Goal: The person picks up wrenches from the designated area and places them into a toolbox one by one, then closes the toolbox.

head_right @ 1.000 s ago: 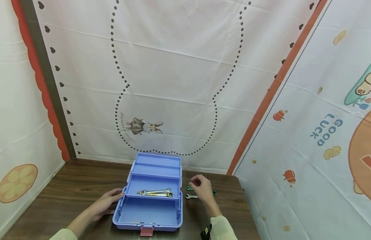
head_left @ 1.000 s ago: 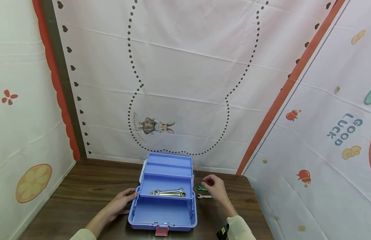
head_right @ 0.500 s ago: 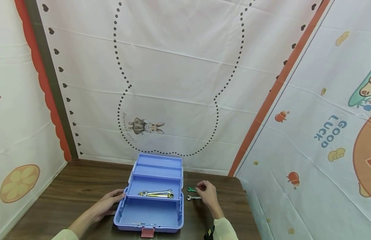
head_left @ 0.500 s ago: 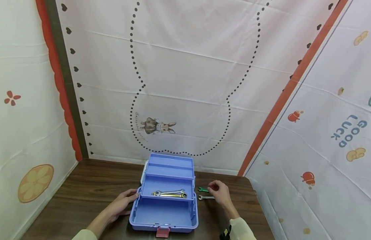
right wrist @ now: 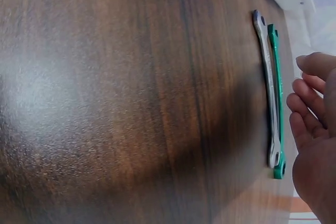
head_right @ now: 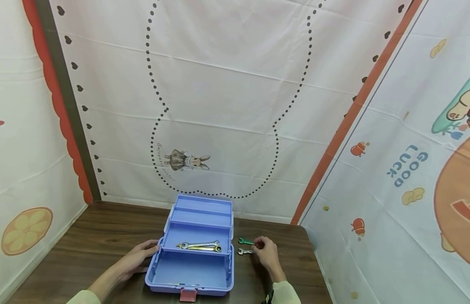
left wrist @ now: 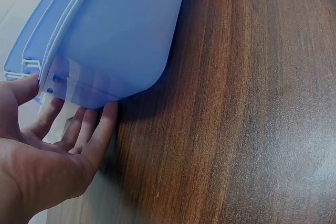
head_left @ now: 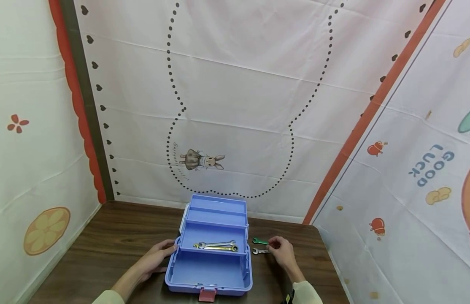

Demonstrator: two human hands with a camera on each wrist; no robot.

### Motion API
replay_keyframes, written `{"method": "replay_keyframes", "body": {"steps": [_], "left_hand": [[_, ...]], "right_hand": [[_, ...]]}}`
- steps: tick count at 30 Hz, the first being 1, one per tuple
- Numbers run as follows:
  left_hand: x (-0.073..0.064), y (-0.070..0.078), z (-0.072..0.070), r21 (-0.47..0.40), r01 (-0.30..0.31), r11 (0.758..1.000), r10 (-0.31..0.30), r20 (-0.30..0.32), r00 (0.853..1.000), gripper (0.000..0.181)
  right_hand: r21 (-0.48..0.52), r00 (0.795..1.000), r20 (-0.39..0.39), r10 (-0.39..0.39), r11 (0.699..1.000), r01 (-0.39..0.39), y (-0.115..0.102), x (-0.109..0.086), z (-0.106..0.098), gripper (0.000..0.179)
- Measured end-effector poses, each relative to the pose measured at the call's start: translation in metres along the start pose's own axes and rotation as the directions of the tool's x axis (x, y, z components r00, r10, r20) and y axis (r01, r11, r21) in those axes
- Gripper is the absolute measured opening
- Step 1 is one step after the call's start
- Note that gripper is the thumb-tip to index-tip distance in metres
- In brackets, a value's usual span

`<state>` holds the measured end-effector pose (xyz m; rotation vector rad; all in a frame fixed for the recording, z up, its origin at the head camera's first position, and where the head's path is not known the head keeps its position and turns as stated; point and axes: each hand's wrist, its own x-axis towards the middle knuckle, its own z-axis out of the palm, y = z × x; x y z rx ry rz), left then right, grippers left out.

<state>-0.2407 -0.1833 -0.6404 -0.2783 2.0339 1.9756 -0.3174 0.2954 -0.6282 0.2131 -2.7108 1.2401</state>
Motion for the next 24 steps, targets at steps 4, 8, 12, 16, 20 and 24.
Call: {"method": "replay_keyframes", "body": {"steps": [4, 8, 12, 16, 20, 24], "left_hand": [[-0.0013, 0.0002, 0.0008, -0.005, -0.001, 1.0, 0.001, -0.002, 1.0, 0.062], [-0.0023, -0.0007, 0.0008, -0.007, -0.005, 1.0, 0.005, -0.004, 1.0, 0.062], [-0.0027, -0.001, 0.0009, -0.011, -0.008, 1.0, 0.008, -0.007, 1.0, 0.062], [-0.003, -0.0005, 0.0009, -0.01, -0.007, 1.0, 0.007, -0.006, 1.0, 0.062], [-0.0027, 0.0001, 0.0007, -0.006, -0.006, 1.0, 0.006, -0.005, 1.0, 0.062], [-0.002, 0.0004, 0.0006, 0.001, -0.007, 1.0, 0.007, -0.006, 1.0, 0.062]], "right_hand": [[-0.022, 0.999, 0.036, 0.018, 1.0, -0.017, 0.003, -0.0012, 0.0013, 0.014], [-0.041, 0.998, 0.062, 0.012, 0.999, -0.009, 0.006, -0.0023, 0.0029, 0.016], [-0.038, 0.997, 0.081, -0.014, 0.999, 0.018, 0.0075, -0.0029, 0.0024, 0.017], [-0.035, 0.996, 0.094, -0.013, 0.999, 0.017, 0.007, -0.0027, 0.002, 0.016], [-0.046, 0.995, 0.102, -0.016, 0.999, 0.021, 0.0055, -0.0027, 0.0016, 0.015], [-0.068, 0.994, 0.112, -0.014, 0.997, 0.021, 0.0052, -0.004, 0.0014, 0.016]]}}
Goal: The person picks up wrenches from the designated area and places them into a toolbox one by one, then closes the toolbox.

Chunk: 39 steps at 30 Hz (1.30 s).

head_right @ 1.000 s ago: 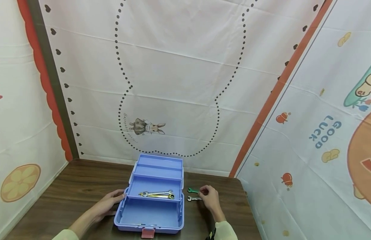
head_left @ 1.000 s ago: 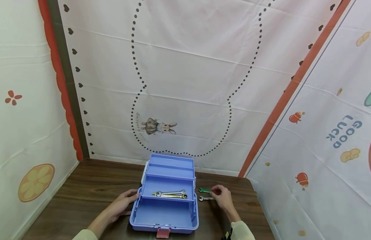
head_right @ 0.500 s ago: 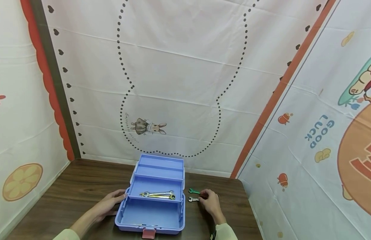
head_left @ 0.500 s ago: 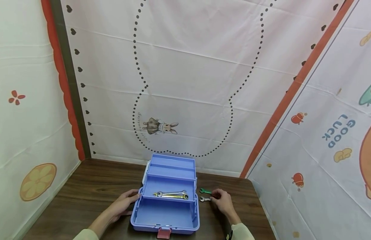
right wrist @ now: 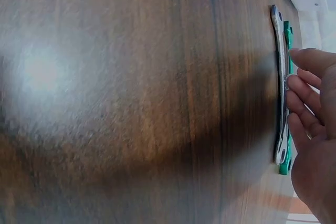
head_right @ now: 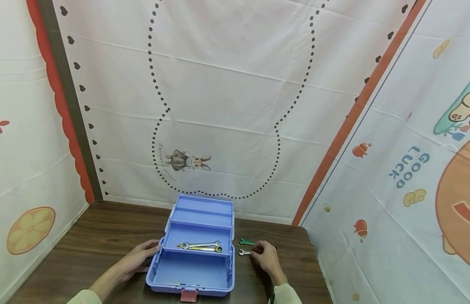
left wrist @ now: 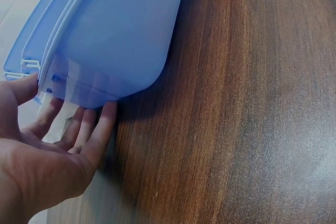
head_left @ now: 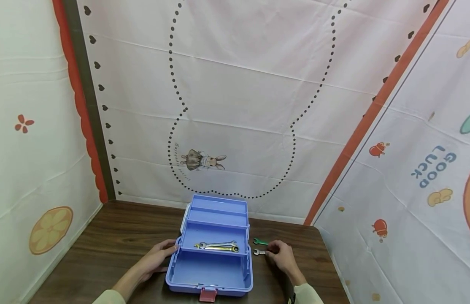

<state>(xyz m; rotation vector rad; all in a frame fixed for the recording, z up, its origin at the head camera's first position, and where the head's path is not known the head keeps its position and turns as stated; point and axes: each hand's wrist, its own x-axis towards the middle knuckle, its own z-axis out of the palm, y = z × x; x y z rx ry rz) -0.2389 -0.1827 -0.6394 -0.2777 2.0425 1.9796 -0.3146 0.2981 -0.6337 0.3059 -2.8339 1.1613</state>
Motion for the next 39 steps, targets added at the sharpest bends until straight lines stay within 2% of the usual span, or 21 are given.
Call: {"method": "replay_keyframes", "body": {"steps": [5, 11, 19, 25, 29, 39], "left_hand": [[0.001, -0.001, 0.0, 0.009, 0.003, 1.0, -0.003, -0.002, 1.0, 0.063], [0.001, -0.003, 0.0, 0.012, 0.004, 1.0, -0.004, -0.003, 1.0, 0.062], [0.001, -0.004, -0.001, 0.01, 0.006, 1.0, -0.006, -0.004, 1.0, 0.064], [0.002, -0.003, -0.002, 0.007, -0.002, 1.0, 0.002, 0.002, 1.0, 0.066], [0.002, -0.003, -0.003, 0.001, -0.003, 1.0, 0.003, 0.001, 1.0, 0.065], [0.003, -0.004, -0.003, -0.012, -0.009, 1.0, 0.009, 0.023, 1.0, 0.068]], "right_hand": [[-0.015, 1.0, 0.021, 0.02, 1.0, -0.019, 0.004, -0.003, 0.003, 0.017], [-0.009, 0.999, 0.018, -0.036, 0.999, 0.036, 0.008, -0.007, 0.008, 0.019], [-0.046, 0.999, 0.008, -0.044, 0.998, 0.045, 0.008, -0.014, 0.011, 0.021], [-0.083, 0.998, 0.001, -0.067, 0.994, 0.067, 0.008, -0.017, 0.003, 0.022], [-0.119, 0.999, 0.006, -0.054, 0.991, 0.054, 0.012, -0.016, -0.002, 0.023], [-0.059, 0.998, -0.005, -0.06, 0.996, 0.06, 0.014, -0.023, 0.0, 0.024]]}}
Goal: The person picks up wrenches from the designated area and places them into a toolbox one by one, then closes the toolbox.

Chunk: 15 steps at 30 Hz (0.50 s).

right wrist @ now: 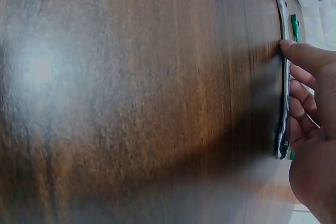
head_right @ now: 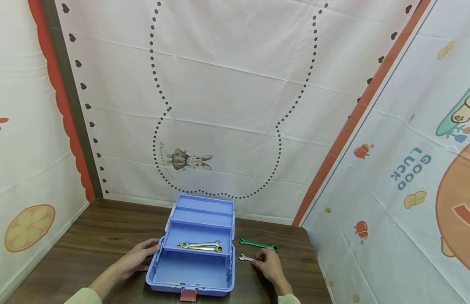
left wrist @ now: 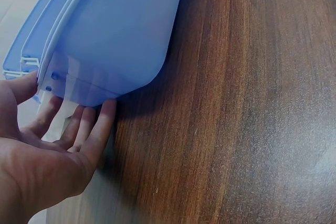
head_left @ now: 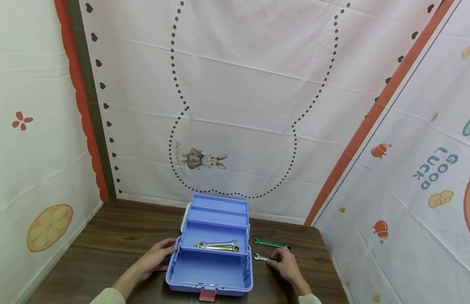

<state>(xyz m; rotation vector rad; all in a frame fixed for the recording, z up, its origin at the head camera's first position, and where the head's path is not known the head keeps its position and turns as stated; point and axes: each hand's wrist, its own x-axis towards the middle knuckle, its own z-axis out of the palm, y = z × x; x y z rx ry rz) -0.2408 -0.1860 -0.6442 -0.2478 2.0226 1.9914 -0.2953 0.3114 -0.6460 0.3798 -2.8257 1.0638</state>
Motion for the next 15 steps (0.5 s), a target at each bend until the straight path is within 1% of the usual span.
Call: {"method": "replay_keyframes", "body": {"steps": [5, 6, 8, 12, 13, 15], "left_hand": [[0.0017, 0.0009, -0.0004, 0.009, 0.006, 1.0, -0.006, -0.003, 1.0, 0.068], [0.0022, 0.001, -0.0006, 0.012, 0.007, 1.0, -0.007, -0.004, 1.0, 0.069], [0.003, 0.0013, -0.0007, 0.016, 0.007, 1.0, -0.007, -0.004, 1.0, 0.07], [0.0041, 0.0016, -0.0001, 0.014, 0.011, 1.0, -0.011, -0.004, 1.0, 0.07], [0.0039, 0.0019, 0.0002, 0.014, 0.012, 1.0, -0.012, -0.005, 1.0, 0.069], [0.0033, 0.0024, 0.0011, 0.017, 0.017, 1.0, -0.017, -0.008, 1.0, 0.069]], "right_hand": [[0.04, 1.0, 0.008, 0.02, 0.999, -0.02, -0.0022, 0.0014, 0.0014, 0.019], [0.048, 1.0, 0.01, 0.012, 0.999, -0.012, -0.0029, 0.0016, 0.0017, 0.018], [0.068, 0.999, 0.016, 0.035, 0.997, -0.036, -0.0045, 0.002, 0.0028, 0.017], [0.067, 0.998, 0.022, 0.058, 0.996, -0.059, -0.0055, 0.0017, 0.0042, 0.017], [0.069, 0.997, 0.027, 0.076, 0.995, -0.078, -0.0055, 0.0015, 0.0047, 0.017], [0.064, 0.996, 0.033, 0.08, 0.995, -0.082, -0.0048, 0.0013, 0.0053, 0.018]]}}
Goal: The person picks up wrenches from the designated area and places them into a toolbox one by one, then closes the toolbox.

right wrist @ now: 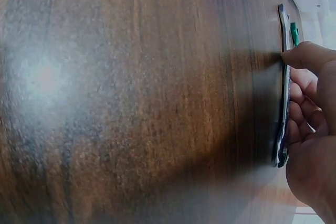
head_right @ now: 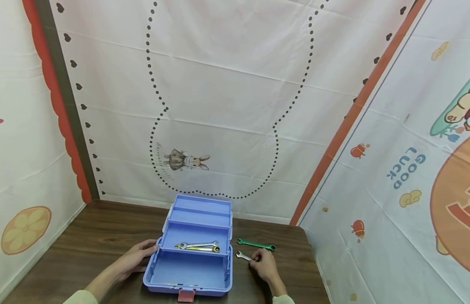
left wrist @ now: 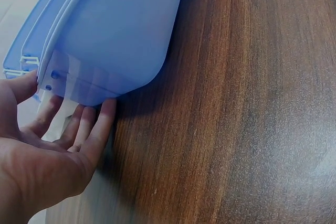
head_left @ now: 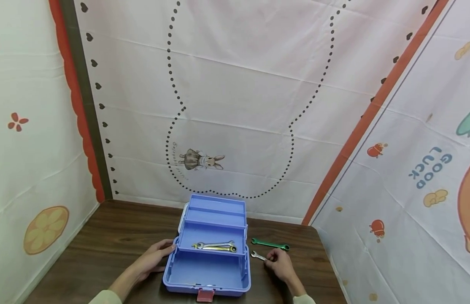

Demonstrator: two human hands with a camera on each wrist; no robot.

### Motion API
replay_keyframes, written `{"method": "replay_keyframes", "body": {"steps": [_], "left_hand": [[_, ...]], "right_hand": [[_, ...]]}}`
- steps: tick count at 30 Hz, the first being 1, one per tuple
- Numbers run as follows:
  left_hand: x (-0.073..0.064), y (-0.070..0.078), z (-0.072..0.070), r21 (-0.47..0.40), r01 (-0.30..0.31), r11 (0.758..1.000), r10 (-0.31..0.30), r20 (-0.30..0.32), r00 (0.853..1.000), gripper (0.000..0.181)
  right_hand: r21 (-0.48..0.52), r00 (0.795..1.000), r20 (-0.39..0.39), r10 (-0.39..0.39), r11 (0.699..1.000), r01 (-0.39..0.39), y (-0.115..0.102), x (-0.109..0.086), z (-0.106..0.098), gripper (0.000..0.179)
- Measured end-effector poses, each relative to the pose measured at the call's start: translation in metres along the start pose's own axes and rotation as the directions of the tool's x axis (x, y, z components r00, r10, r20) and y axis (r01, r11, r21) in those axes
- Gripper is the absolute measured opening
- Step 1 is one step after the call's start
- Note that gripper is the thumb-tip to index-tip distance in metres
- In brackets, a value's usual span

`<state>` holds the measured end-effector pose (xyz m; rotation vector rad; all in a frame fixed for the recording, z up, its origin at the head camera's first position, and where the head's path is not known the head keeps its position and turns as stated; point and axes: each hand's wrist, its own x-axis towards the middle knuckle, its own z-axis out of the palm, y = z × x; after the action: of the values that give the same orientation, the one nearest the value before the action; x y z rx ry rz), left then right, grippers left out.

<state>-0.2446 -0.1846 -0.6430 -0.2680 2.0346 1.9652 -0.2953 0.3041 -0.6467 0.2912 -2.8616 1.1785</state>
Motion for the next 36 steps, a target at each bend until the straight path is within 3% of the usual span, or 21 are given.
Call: {"method": "replay_keyframes", "body": {"steps": [10, 20, 36], "left_hand": [[-0.0062, 0.0016, 0.0008, -0.012, -0.006, 1.0, 0.006, -0.006, 1.0, 0.066], [-0.0048, 0.0005, 0.0008, -0.006, -0.005, 1.0, 0.005, -0.008, 1.0, 0.068], [-0.0051, -0.0007, 0.0009, -0.022, -0.011, 1.0, 0.011, -0.007, 1.0, 0.068]], "right_hand": [[0.034, 0.999, 0.0, -0.036, 0.999, 0.036, 0.0041, -0.0034, 0.0035, 0.016], [0.01, 1.0, -0.004, -0.013, 1.0, 0.013, -0.0006, -0.0021, 0.0042, 0.019], [-0.036, 0.997, -0.047, -0.063, 0.997, 0.061, -0.0016, -0.0031, 0.0073, 0.022]]}}
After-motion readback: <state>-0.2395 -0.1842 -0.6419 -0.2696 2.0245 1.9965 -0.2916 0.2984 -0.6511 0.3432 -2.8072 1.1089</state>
